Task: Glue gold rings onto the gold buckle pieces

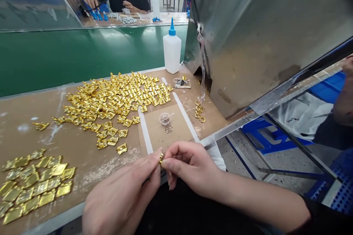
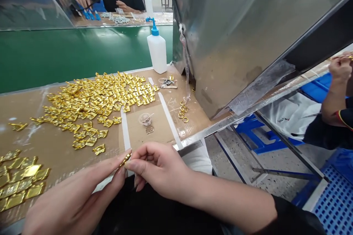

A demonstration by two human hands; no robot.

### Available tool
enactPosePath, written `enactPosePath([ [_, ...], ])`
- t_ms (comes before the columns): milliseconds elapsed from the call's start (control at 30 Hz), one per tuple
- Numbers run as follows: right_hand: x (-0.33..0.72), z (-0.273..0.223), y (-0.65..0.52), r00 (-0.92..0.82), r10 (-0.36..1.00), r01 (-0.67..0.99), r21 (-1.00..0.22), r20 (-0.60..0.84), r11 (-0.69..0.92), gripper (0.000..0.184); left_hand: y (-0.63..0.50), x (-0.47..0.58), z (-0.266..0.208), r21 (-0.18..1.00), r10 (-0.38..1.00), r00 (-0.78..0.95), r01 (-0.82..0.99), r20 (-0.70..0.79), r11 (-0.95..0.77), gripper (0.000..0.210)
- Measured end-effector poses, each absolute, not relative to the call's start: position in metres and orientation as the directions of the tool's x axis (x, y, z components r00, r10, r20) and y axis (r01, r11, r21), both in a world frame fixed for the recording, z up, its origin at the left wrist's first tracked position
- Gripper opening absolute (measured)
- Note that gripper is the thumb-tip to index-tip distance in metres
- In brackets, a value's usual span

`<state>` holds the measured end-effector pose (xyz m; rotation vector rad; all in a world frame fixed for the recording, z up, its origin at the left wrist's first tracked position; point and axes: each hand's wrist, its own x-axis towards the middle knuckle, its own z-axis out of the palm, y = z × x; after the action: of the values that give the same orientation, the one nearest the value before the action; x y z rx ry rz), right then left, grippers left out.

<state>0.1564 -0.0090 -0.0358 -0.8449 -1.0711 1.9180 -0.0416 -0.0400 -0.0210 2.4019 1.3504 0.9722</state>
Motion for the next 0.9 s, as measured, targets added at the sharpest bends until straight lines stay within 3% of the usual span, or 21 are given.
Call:
enactPosePath([
  [67, 0.157, -0.033, -0.009, -0.495, 0.85, -0.313, -0.876, -0.18, -0.368, 0.038, -0.038, -0.042, -0.021, 0.525, 0.812, 0.328, 0.634, 0.482, -0.568, 0.028],
  [133, 0.159, -0.03, -0.01, -0.503, 0.85, -0.321, -0.88, -0.155, -0.351, 0.035, -0.039, -0.04, -0.022, 0.647, 0.85, 0.218, 0.566, 0.479, -0.51, 0.027],
  [200, 0.162, -0.027, -0.01, -0.494, 0.863, -0.331, -0.896, -0.102, -0.295, 0.033, -0.04, -0.038, -0.023, 0.817, 0.928, 0.073, 0.451, 0.366, -0.358, 0.022],
  [300, 0.166, -0.026, -0.01, -0.476, 0.879, -0.328, -0.919, -0.038, -0.217, 0.032, -0.04, -0.036, -0.025, 0.993, 0.996, -0.063, 0.111, 0.059, -0.052, 0.012],
  [400, 0.168, -0.026, -0.009, -0.471, 0.881, -0.309, -0.931, -0.028, -0.195, 0.032, -0.037, -0.035, -0.024, 0.955, 0.974, -0.082, -0.229, -0.213, 0.189, 0.02],
  [533, 0.169, -0.028, -0.009, -0.473, 0.88, -0.28, -0.939, -0.048, -0.201, 0.034, -0.033, -0.034, -0.016, 0.811, 0.904, -0.069, -0.474, -0.422, 0.343, 0.034],
  [667, 0.169, -0.031, -0.009, -0.477, 0.875, -0.267, -0.936, -0.077, -0.228, 0.036, -0.032, -0.032, -0.011, 0.738, 0.877, -0.033, -0.556, -0.479, 0.382, 0.037],
  [900, 0.17, -0.031, -0.01, -0.497, 0.859, -0.234, -0.934, -0.123, -0.269, 0.038, -0.028, -0.032, -0.015, 0.741, 0.887, -0.055, -0.574, -0.459, 0.348, 0.035],
])
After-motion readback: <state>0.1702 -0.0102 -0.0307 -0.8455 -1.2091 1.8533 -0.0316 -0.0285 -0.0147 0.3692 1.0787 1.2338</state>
